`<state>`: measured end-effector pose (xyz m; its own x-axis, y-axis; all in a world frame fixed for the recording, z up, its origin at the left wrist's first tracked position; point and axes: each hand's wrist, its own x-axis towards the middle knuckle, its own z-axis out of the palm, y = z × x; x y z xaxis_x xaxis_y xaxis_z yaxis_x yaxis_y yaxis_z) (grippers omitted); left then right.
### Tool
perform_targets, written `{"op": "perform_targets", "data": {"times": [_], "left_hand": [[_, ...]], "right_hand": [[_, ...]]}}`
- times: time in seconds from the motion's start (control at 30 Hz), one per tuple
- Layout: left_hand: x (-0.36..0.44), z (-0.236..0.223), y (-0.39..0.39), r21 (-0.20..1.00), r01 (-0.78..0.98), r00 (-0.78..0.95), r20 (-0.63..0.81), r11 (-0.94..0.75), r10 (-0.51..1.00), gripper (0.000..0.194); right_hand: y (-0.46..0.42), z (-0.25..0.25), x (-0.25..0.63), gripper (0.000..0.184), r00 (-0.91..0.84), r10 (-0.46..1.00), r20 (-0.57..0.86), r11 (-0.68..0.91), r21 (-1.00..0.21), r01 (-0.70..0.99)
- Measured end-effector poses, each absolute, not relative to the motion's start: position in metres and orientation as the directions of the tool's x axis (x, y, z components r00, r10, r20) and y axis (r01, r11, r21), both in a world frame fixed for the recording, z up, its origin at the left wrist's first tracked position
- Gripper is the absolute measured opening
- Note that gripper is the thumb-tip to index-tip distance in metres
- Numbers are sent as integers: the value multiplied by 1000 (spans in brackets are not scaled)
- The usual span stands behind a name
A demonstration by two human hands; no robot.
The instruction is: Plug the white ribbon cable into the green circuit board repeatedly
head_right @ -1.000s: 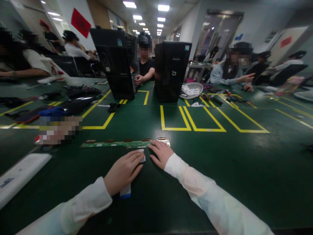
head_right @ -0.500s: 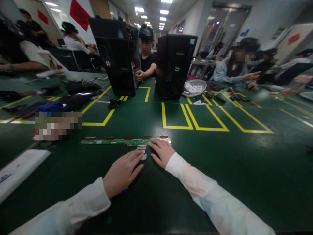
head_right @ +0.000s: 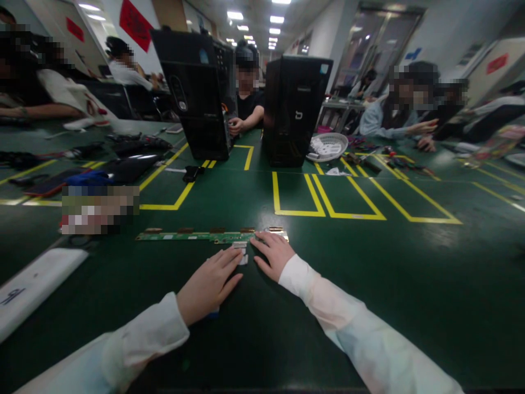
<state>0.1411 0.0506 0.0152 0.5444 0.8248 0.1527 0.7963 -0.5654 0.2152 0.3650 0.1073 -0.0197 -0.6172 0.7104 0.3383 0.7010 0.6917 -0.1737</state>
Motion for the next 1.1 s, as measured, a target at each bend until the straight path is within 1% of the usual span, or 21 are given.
{"op": "perform_targets", "data": {"times": [0.13, 0.3, 0.5, 0.7, 1.1], "left_hand": [[139, 15, 54, 245, 775, 568, 138, -583, 812, 47], [136, 14, 57, 268, 763, 579, 123, -588, 806, 48], [136, 15, 58, 280, 753, 581, 142, -596, 801, 46], [140, 19, 57, 249, 768, 579, 124, -590, 806, 47], [148, 17, 55, 239, 797, 521, 189, -554, 832, 46]], "right_hand": [[108, -19, 365, 48, -613, 716, 334, 688, -188, 701], [108, -18, 366, 48, -612, 712, 343, 689, -175, 703], [107, -19, 365, 49, -602, 727, 330, 676, -189, 712], [108, -18, 365, 49, -610, 719, 333, 684, -185, 706], [106, -14, 363, 49, -603, 725, 332, 677, -180, 714]]}}
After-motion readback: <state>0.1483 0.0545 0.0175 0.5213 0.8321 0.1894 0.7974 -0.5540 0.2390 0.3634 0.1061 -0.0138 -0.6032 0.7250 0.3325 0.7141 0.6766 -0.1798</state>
